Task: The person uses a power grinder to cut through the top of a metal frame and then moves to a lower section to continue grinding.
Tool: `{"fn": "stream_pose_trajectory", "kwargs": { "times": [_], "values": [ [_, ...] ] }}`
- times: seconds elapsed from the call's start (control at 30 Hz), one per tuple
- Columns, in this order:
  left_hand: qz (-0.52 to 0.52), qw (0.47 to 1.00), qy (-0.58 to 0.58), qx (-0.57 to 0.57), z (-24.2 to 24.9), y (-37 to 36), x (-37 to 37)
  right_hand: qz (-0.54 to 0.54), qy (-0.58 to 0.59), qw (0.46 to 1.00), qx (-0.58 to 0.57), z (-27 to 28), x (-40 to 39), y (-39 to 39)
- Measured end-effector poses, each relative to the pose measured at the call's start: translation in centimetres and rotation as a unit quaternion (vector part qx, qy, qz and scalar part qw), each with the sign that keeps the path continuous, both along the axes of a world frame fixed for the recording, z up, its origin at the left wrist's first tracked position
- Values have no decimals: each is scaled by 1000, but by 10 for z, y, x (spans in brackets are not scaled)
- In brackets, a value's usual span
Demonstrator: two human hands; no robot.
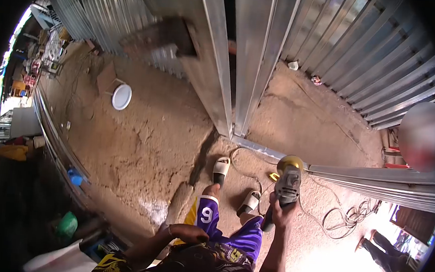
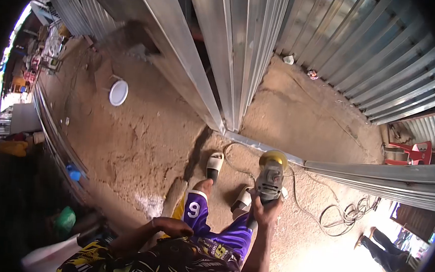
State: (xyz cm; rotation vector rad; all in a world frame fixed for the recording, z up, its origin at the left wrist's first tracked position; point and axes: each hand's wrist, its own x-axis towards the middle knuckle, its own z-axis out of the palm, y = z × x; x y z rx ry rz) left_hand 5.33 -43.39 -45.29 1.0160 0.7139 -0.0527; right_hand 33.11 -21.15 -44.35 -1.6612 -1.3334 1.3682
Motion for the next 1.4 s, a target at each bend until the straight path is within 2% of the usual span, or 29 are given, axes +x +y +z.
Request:
{"fn": "stream_pose_trajectory", "kwargs": {
  "times": [0.07,0.1,0.13,0.23,0.33,0.37,0.4,0.47,0.53,0.57,0.63,0.67,0.73,0.77,0.8,0.83,0.87,0.9,0.93,1.0,1.03,1.07,1.13,1.17,1.2,1.27,1.3,1.4],
  "values": [
    [24,997,-59,-36,-2,-10,22,30,18,999,-27,-10,2,7],
    [19,996,-78,-33,-12,-24,33,49,-40,997,-33,-11,3,10],
    [-10,998,-57,-30,-14,-30,40,42,-9,999,-14,-26,4,10],
    [-6,994,-63,-83,-22,-58,59,46,11,999,-23,-69,10,11],
    [-23,997,-13,-69,-32,-66,72,78,-27,996,-20,-104,15,8],
    [-34,994,-10,-104,-41,-61,72,96,-23,995,-9,-117,17,6],
    [-12,993,-3,-120,-54,-50,67,111,-19,994,4,-133,19,6],
    [82,992,72,-69,-100,-31,60,150,-16,985,84,-174,20,2],
    [153,972,176,41,-132,26,50,183,-73,973,119,-215,20,-2],
    [120,962,209,128,-148,60,44,180,-72,974,121,-233,19,-3],
    [109,956,213,170,-212,96,40,232,-153,929,243,-269,19,4],
    [129,966,185,125,-254,106,39,233,-153,927,249,-287,17,11],
    [89,961,197,175,-278,145,47,266,-203,914,230,-320,9,23],
    [131,972,169,97,-282,164,52,258,-215,899,282,-325,1,32],
    [137,971,168,102,-297,170,58,261,-215,896,288,-339,-3,39],
    [249,967,34,43,-314,175,64,277,-216,892,286,-353,-6,47],
    [351,931,-103,-13,-331,182,70,293,-216,886,287,-367,-10,55],
    [425,892,-152,21,-353,183,83,311,-216,876,299,-374,-14,62],
    [462,871,-160,-49,-363,181,87,318,-215,870,309,-383,-19,67],
    [572,796,-164,-108,-383,186,107,349,-252,839,333,-400,-27,74],
    [610,765,-175,-112,-388,187,112,376,-255,824,339,-404,-31,77],
    [616,760,-182,-100,-398,191,113,389,-264,814,340,-416,-35,78],
    [677,714,-138,-112,-418,193,118,413,-263,811,320,-430,-46,76],
    [714,683,-98,-123,-411,197,122,428,-277,804,306,-428,-54,77],
    [736,660,-99,-119,-423,199,126,460,-276,784,312,-422,-59,80],
    [759,637,-111,-78,-416,201,125,483,-300,774,280,-436,-66,86],
    [751,648,-96,-84,-425,200,121,497,-301,766,275,-425,-71,87],
    [756,650,-10,-84,-402,202,113,487,-248,805,230,-414,-80,86]
  ]
}}
